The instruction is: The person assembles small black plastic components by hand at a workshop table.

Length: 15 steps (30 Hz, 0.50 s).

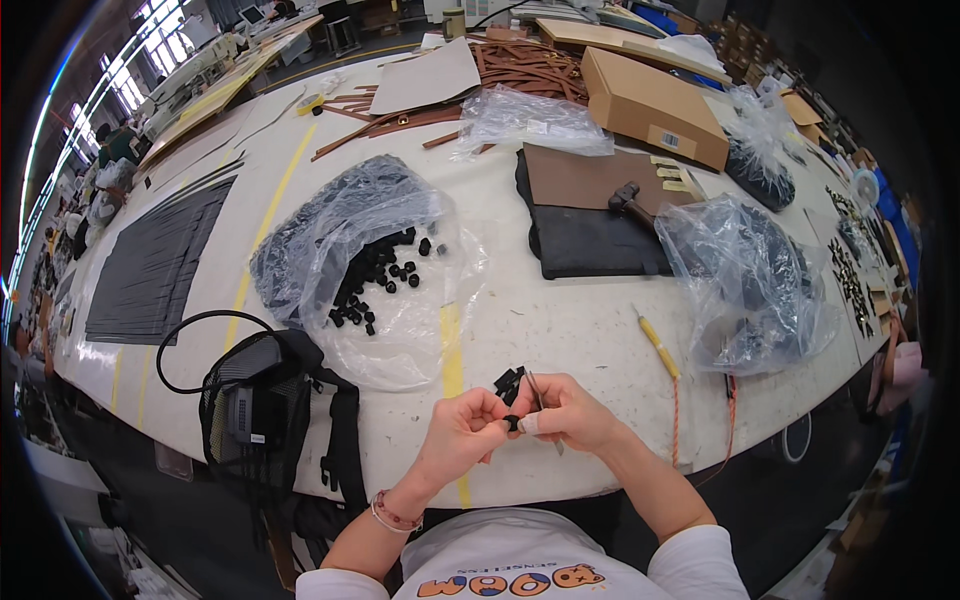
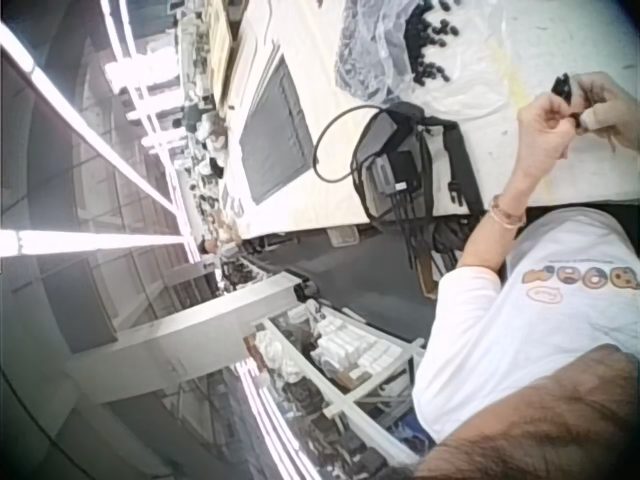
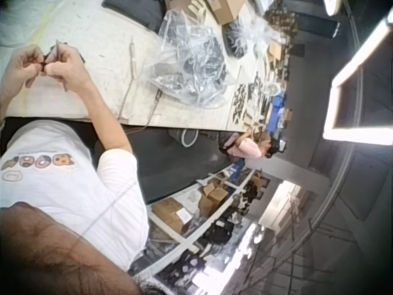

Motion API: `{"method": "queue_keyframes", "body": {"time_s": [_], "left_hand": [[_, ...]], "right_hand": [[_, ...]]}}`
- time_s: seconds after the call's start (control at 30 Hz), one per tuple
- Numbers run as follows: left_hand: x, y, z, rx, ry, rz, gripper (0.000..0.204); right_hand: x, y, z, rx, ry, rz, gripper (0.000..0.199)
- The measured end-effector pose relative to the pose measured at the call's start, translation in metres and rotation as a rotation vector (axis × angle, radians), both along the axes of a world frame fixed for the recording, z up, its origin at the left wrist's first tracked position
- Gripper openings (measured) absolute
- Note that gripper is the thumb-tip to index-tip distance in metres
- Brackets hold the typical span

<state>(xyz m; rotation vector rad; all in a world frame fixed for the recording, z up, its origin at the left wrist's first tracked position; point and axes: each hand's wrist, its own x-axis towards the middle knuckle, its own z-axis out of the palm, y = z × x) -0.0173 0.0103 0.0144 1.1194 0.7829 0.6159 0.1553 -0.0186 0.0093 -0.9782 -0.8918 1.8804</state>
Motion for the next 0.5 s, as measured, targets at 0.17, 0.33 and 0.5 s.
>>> {"method": "queue_keyframes", "body": {"time_s": [0.17, 0.33, 0.5], "left_hand": [[0.005, -0.004, -0.010, 0.225, 0.131, 0.057, 0.002], [0.018, -0.005, -0.022, 0.908, 0.357, 0.219, 0.006], [0.009, 0.005, -0.030, 0.640, 0.122, 0.298, 0.005]], "right_hand": [[-0.001, 0.001, -0.002, 0.051, -0.149, -0.027, 0.011], [-0.018, 0.001, -0.005, 0.426, -0.693, -0.289, 0.016], [-0.014, -0.002, 0.021, 0.317, -0.626, -0.075, 0.014]]}}
